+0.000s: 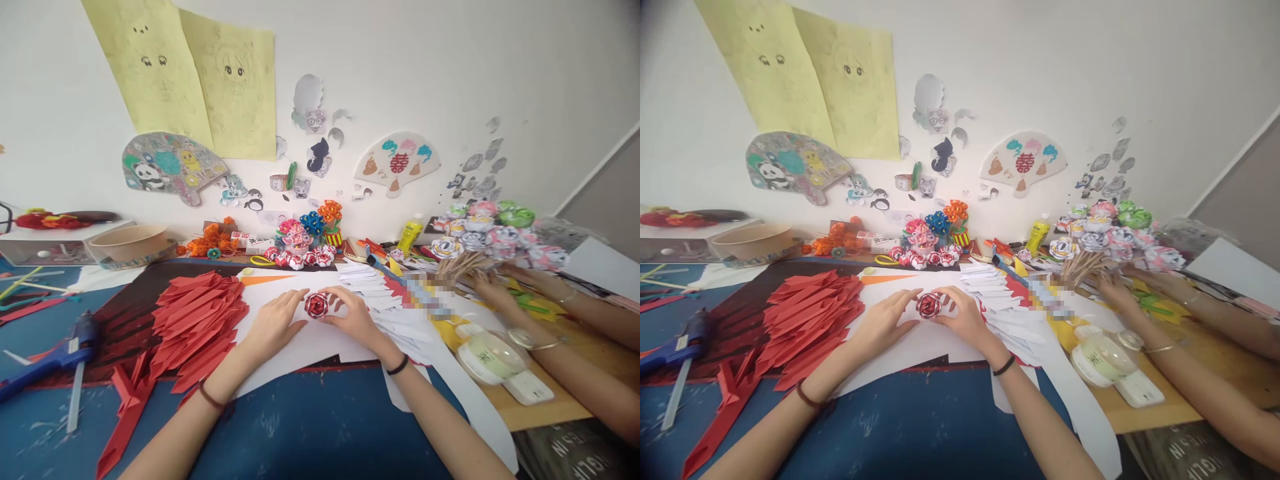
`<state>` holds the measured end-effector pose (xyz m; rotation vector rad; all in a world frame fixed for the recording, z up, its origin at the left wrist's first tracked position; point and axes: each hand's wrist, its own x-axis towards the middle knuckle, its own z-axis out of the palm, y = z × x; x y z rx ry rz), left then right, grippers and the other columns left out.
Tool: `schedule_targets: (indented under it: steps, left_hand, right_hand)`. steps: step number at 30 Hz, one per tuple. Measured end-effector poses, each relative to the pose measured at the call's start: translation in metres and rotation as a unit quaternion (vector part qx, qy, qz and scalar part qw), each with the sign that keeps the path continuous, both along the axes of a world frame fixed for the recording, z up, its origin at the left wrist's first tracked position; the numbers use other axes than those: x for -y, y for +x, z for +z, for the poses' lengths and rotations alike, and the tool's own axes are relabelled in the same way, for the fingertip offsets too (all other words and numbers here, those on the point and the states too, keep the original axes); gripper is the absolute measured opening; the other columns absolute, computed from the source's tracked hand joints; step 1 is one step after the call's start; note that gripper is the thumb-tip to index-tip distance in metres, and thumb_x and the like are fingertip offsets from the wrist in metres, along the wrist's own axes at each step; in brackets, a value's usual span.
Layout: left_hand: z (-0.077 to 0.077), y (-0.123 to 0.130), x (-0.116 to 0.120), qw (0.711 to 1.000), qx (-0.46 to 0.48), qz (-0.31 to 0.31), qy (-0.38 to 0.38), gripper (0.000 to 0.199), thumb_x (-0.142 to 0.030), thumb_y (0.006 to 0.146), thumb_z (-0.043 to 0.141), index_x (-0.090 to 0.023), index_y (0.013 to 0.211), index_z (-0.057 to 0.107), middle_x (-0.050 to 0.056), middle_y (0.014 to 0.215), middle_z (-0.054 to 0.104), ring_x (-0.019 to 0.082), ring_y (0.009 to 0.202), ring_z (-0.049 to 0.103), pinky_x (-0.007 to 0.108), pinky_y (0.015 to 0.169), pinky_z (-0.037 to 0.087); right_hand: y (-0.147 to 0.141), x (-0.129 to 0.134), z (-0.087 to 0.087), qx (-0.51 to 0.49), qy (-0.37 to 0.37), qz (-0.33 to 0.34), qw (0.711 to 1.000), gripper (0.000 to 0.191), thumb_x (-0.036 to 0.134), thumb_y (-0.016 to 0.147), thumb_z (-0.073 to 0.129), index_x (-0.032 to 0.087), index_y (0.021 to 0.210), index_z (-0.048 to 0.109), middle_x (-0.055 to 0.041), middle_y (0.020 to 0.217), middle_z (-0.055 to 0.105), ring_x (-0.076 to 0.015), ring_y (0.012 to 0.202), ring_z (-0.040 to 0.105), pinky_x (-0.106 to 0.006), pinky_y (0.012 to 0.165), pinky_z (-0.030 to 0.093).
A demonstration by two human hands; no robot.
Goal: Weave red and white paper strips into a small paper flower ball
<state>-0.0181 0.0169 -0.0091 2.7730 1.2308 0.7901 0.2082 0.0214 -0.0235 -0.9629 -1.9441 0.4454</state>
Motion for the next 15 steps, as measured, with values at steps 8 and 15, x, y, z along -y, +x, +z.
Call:
schedule_targets:
  steps: [8,15]
  left_hand:
    - [-0.002,0.005,0.000,0.991,-0.105,0.078,0.015,0.034,-0.012,0.089,0.046,-0.016,0.122,0.053,0.010,0.106,0.064,0.026,0.099,0.058,0.039,0.080,0.050]
    - [0.031,0.005,0.006,0.995,0.060,0.083,0.003,0.025,-0.007,0.089,0.045,-0.019,0.094,0.066,0.005,0.092,0.068,0.021,0.087,0.060,0.033,0.072,0.048]
  right_hand:
    - [0.003,-0.007,-0.009,0.044,-0.040,-0.010,0.998,0.055,0.033,0.071,0.079,0.026,0.122,0.057,-0.0061,0.113,0.064,-0.0217,0.095,0.061,-0.035,0.082,0.051]
    - [0.002,-0.008,-0.011,0.048,-0.071,-0.027,0.996,0.054,0.036,0.072,0.078,0.026,0.121,0.058,-0.0055,0.113,0.065,-0.0231,0.099,0.061,-0.038,0.089,0.048]
